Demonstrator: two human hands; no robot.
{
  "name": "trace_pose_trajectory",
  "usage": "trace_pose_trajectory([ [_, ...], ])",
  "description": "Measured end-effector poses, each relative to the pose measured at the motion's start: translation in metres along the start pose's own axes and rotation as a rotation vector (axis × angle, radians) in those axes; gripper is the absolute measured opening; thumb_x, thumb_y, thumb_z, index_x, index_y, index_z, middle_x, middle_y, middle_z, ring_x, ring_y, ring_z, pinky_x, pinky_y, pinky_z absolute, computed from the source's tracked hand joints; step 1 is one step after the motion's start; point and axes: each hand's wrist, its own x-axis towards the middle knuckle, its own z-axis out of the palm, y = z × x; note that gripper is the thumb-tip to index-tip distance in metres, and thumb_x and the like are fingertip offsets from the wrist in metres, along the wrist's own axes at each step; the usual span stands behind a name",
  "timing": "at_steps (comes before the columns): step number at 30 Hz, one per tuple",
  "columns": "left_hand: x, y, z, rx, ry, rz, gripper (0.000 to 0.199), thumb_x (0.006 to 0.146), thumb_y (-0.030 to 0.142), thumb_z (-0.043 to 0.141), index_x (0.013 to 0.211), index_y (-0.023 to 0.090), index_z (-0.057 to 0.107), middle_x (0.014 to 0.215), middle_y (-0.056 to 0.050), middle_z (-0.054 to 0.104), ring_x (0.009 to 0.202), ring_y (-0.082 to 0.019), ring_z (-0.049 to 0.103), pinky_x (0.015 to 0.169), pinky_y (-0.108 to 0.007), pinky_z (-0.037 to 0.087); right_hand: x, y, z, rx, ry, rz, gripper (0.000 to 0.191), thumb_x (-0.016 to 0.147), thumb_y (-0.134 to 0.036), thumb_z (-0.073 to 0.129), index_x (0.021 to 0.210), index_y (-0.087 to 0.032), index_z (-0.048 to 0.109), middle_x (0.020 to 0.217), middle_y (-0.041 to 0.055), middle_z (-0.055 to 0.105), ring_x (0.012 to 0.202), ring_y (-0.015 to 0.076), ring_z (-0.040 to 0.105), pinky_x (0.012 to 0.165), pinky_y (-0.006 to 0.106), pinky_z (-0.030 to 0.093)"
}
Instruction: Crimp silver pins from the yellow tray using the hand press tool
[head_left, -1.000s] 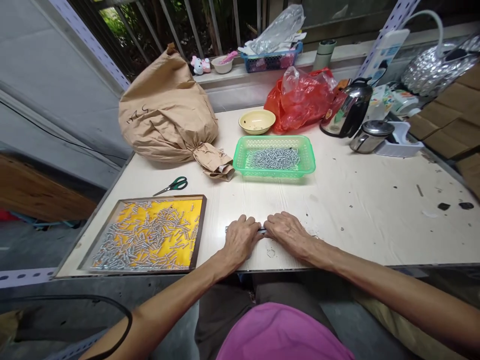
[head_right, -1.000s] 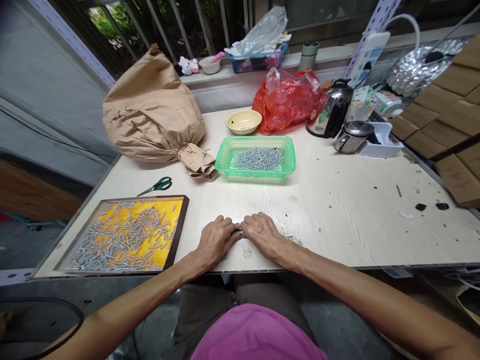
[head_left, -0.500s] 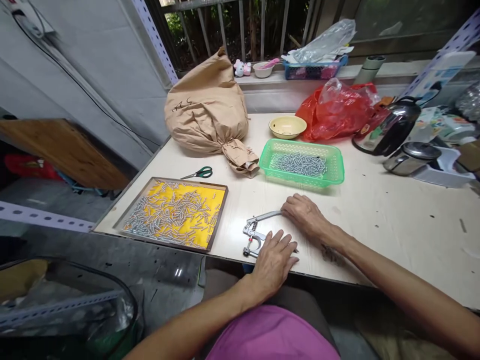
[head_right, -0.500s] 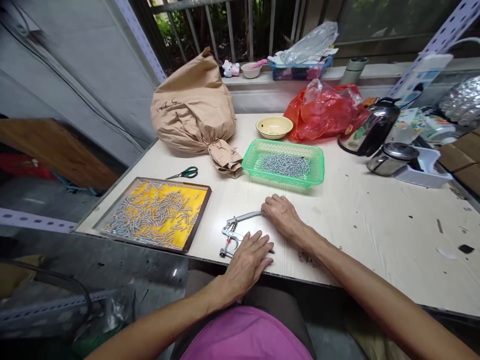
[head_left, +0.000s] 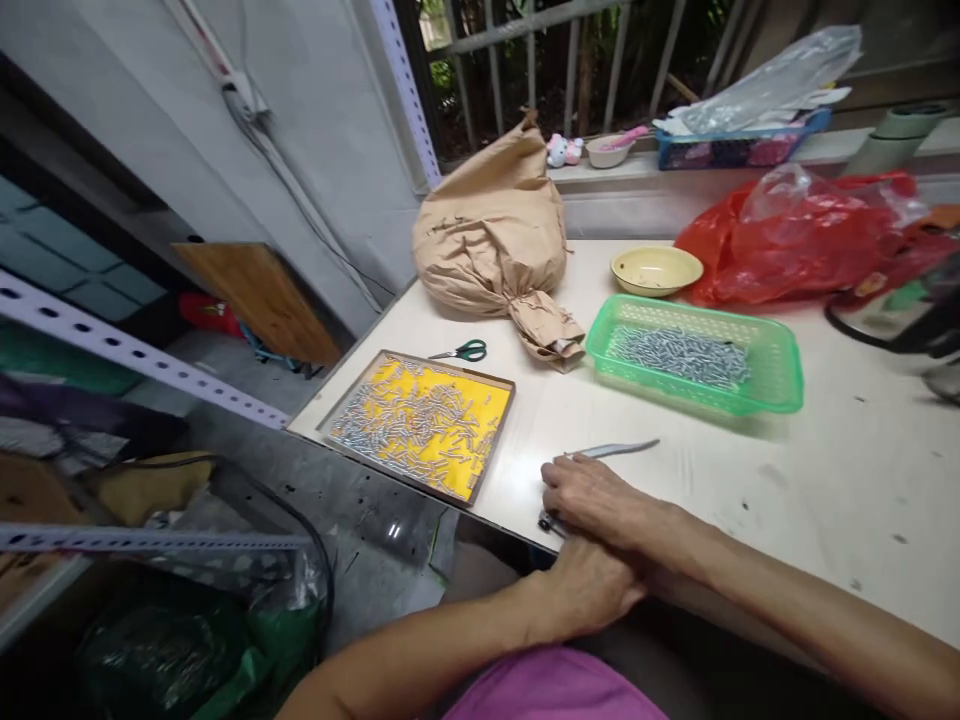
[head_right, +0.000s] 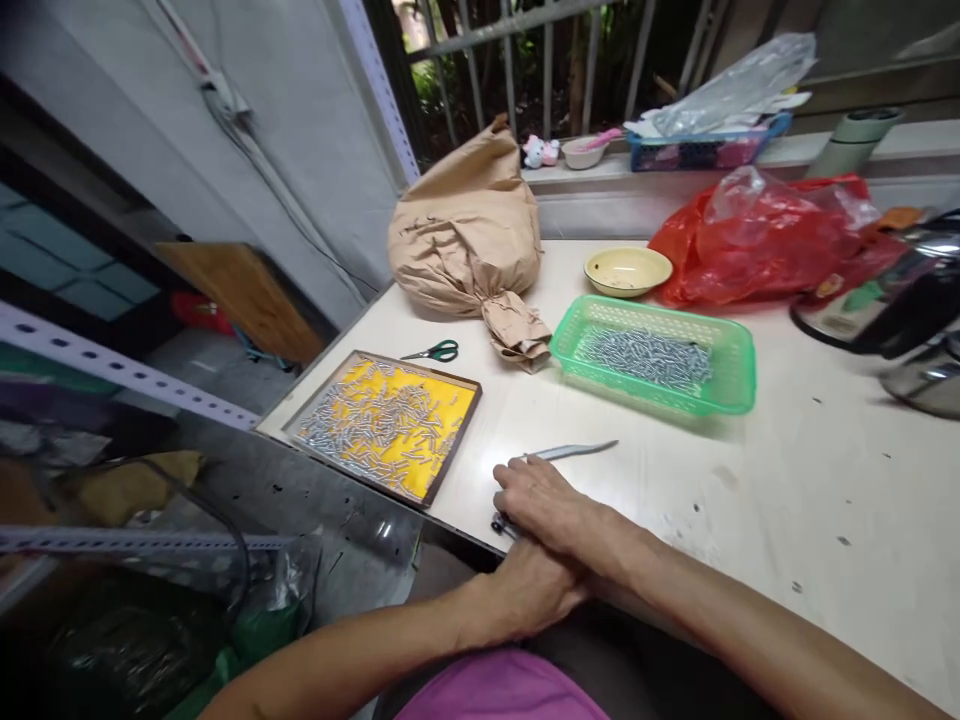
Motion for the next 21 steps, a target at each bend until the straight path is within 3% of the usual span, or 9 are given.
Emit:
trace_pose_trajectory([
  [3, -0.003, -0.002, 0.007, 0.026, 0.008, 0.013, 0.054, 0.090, 0.030, 0.042, 0.142, 0.018, 0.031, 0.136, -0.012, 0.049, 0.124, -0.030, 0.045, 0.101, -0.041, 0.039, 0.018, -0.004, 0.015, -0.064, -0.054, -0.112, 0.010, 0.076, -0.012, 0.056, 0.072, -0.019, 0.062, 0.083, 0.0064, 0.059, 0.081, 0.0185, 0.051, 0.075, 0.031, 0.036],
  [6, -0.002, -0.001, 0.010, 0.059, -0.005, 0.008, 0.053, 0.090, 0.031, 0.042, 0.140, 0.016, 0.033, 0.132, -0.013, 0.052, 0.119, -0.029, 0.049, 0.097, -0.040, 0.041, 0.026, -0.003, 0.020, -0.109, -0.069, -0.150, 0.009, 0.074, -0.010, 0.056, 0.075, -0.017, 0.062, 0.081, 0.0071, 0.060, 0.075, 0.0181, 0.054, 0.070, 0.031, 0.038],
  [8, 0.001, 0.002, 0.006, 0.067, -0.020, 0.025, 0.050, 0.089, 0.034, 0.045, 0.134, 0.014, 0.039, 0.127, -0.013, 0.056, 0.115, -0.028, 0.052, 0.095, -0.038, 0.043, 0.025, -0.002, 0.013, -0.088, -0.007, -0.089, 0.012, 0.077, -0.008, 0.052, 0.077, -0.016, 0.061, 0.079, 0.0059, 0.061, 0.069, 0.0166, 0.055, 0.067, 0.030, 0.039],
  [10, 0.002, 0.005, -0.005, 0.075, 0.005, 0.077, 0.044, 0.089, 0.038, 0.047, 0.126, 0.014, 0.047, 0.126, -0.012, 0.056, 0.117, -0.026, 0.050, 0.098, -0.035, 0.041, 0.018, 0.002, -0.006, 0.015, 0.170, 0.011, 0.015, 0.082, -0.010, 0.047, 0.080, -0.017, 0.059, 0.078, 0.0042, 0.061, 0.067, 0.0150, 0.056, 0.064, 0.028, 0.040],
  [12, -0.001, 0.004, -0.025, 0.101, 0.084, 0.114, 0.038, 0.091, 0.038, 0.045, 0.120, 0.015, 0.052, 0.128, -0.011, 0.055, 0.122, -0.024, 0.046, 0.102, -0.034, 0.038, 0.003, 0.011, -0.037, 0.139, 0.454, 0.113, 0.013, 0.087, -0.018, 0.045, 0.085, -0.019, 0.058, 0.080, 0.0034, 0.062, 0.067, 0.0140, 0.057, 0.064, 0.026, 0.042],
  [14, -0.009, -0.007, -0.054, 0.141, 0.205, 0.037, 0.030, 0.093, 0.030, 0.042, 0.116, 0.016, 0.056, 0.125, -0.010, 0.056, 0.120, -0.021, 0.046, 0.101, -0.033, 0.038, -0.015, 0.029, -0.072, 0.143, 0.767, 0.253, 0.014, 0.089, -0.027, 0.046, 0.092, -0.019, 0.058, 0.082, 0.0034, 0.063, 0.066, 0.0138, 0.057, 0.065, 0.027, 0.044],
  [17, -0.024, -0.044, -0.105, 0.227, 0.393, -0.345, 0.026, 0.093, 0.020, 0.040, 0.106, 0.019, 0.063, 0.104, -0.008, 0.063, 0.099, -0.018, 0.055, 0.087, -0.031, 0.045, -0.044, 0.074, -0.108, -0.058, 1.054, 0.520, 0.022, 0.088, -0.037, 0.049, 0.099, -0.021, 0.060, 0.084, 0.0051, 0.064, 0.070, 0.0179, 0.059, 0.070, 0.031, 0.044],
  [18, -0.028, -0.059, -0.121, 0.272, 0.424, -0.458, 0.026, 0.093, 0.022, 0.041, 0.101, 0.019, 0.065, 0.097, -0.007, 0.063, 0.094, -0.019, 0.054, 0.085, -0.032, 0.045, -0.052, 0.092, -0.112, -0.094, 1.057, 0.585, 0.027, 0.089, -0.040, 0.046, 0.103, -0.022, 0.060, 0.087, 0.0069, 0.064, 0.073, 0.0200, 0.059, 0.072, 0.034, 0.044],
  [21, -0.035, -0.103, -0.158, 0.400, 0.447, -0.667, 0.027, 0.092, 0.025, 0.043, 0.092, 0.017, 0.068, 0.089, -0.008, 0.061, 0.090, -0.020, 0.052, 0.080, -0.032, 0.043, -0.068, 0.138, -0.099, -0.108, 0.752, 0.629, 0.044, 0.091, -0.052, 0.032, 0.111, -0.023, 0.059, 0.093, 0.0120, 0.060, 0.079, 0.0274, 0.057, 0.070, 0.041, 0.042],
])
